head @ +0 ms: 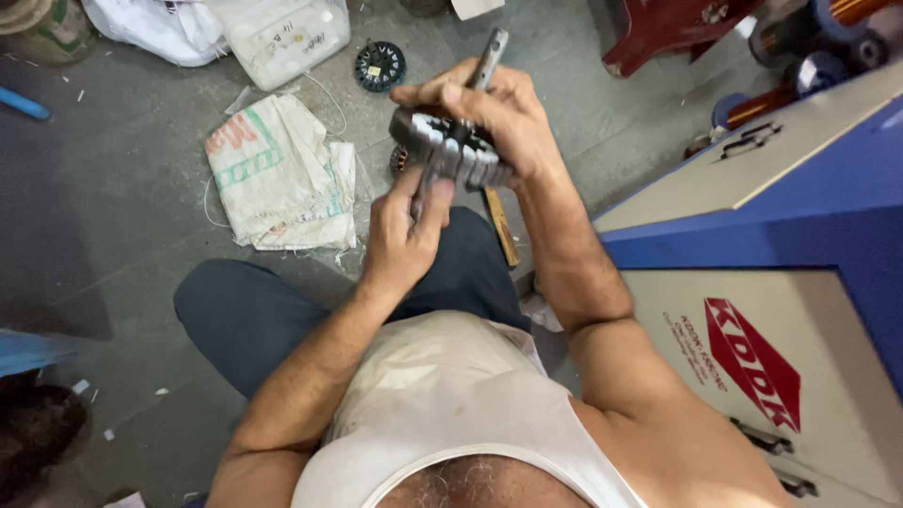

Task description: The person cuts a piece of white tape and applies it to the slots of a motor rotor. They then insert a metal shaft into the rotor and use a hammer to secure it. Finally, the person places the assembled rotor into a machine.

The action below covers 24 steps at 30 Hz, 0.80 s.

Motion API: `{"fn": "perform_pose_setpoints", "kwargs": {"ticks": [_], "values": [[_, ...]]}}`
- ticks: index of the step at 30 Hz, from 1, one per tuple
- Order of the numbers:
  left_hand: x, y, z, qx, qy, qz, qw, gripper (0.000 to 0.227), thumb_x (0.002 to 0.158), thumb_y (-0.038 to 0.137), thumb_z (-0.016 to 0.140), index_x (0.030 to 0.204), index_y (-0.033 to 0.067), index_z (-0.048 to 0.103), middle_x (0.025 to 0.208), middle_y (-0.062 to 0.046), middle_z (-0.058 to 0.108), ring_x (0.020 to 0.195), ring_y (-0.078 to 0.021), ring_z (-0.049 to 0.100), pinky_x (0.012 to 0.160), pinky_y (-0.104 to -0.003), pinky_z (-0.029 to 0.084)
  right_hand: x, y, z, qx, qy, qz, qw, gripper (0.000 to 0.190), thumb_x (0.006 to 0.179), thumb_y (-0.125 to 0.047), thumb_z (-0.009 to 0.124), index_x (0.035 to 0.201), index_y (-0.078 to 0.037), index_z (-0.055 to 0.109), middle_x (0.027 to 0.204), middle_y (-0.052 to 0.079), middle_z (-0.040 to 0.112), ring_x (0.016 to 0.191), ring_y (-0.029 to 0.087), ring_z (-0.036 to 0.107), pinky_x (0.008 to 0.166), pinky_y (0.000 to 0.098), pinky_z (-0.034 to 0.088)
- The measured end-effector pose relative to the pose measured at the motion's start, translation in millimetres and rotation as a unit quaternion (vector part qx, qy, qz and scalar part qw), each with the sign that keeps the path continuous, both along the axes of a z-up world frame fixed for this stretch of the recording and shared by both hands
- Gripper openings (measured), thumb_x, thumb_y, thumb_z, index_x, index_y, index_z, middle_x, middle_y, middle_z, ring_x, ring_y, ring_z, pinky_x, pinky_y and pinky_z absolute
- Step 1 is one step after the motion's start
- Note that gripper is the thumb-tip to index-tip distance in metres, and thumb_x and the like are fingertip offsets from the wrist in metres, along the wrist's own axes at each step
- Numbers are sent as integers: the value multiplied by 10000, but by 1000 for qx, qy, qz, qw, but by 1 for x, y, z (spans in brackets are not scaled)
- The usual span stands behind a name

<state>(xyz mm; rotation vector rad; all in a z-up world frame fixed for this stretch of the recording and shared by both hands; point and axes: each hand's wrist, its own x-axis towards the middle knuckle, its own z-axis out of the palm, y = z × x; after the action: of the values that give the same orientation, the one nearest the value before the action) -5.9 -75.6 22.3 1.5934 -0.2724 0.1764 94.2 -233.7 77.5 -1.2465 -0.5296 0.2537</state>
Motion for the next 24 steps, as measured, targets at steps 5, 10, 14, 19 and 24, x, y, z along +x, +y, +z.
{"fn": "perform_pose_setpoints", "kwargs": {"ticks": [5,10,14,19,24], "values": [[-2,3,-6,22,-10,12,1000,368,1039,391,619,1050,24,631,658,-61,634,574,-162,676,559,-337,507,-17,0,28,0,-17,36,999,425,1076,-300,677,1357,5,584,1269,216,715,1171,287,720,1003,371,602],[5,13,-2,36,-131,67,988,366,1104,347,598,1196,-7,611,954,-171,694,832,-330,730,706,-418,565,-21,14,31,20,49,-49,997,327,1124,-331,578,1183,-9,583,1014,192,745,1014,284,765,950,403,645],[7,16,-5,75,-125,100,984,404,1077,349,610,1222,-29,609,979,-195,713,903,-397,742,739,-456,572,-19,29,19,37,48,-125,990,310,1122,-330,551,1072,-24,574,854,157,710,864,259,743,856,380,639],[15,19,0,103,-115,151,976,379,1051,380,661,1142,12,660,986,-185,736,910,-377,757,770,-448,585,-15,43,23,54,25,-175,983,328,1103,-338,566,1016,-21,571,804,150,684,744,231,693,730,361,604],[18,26,12,98,-177,167,965,362,1063,344,668,1212,15,670,1061,-195,736,972,-380,750,825,-443,595,-16,46,28,44,-12,-216,975,371,1109,-362,559,997,-9,574,830,165,692,761,226,686,744,352,598]]}}
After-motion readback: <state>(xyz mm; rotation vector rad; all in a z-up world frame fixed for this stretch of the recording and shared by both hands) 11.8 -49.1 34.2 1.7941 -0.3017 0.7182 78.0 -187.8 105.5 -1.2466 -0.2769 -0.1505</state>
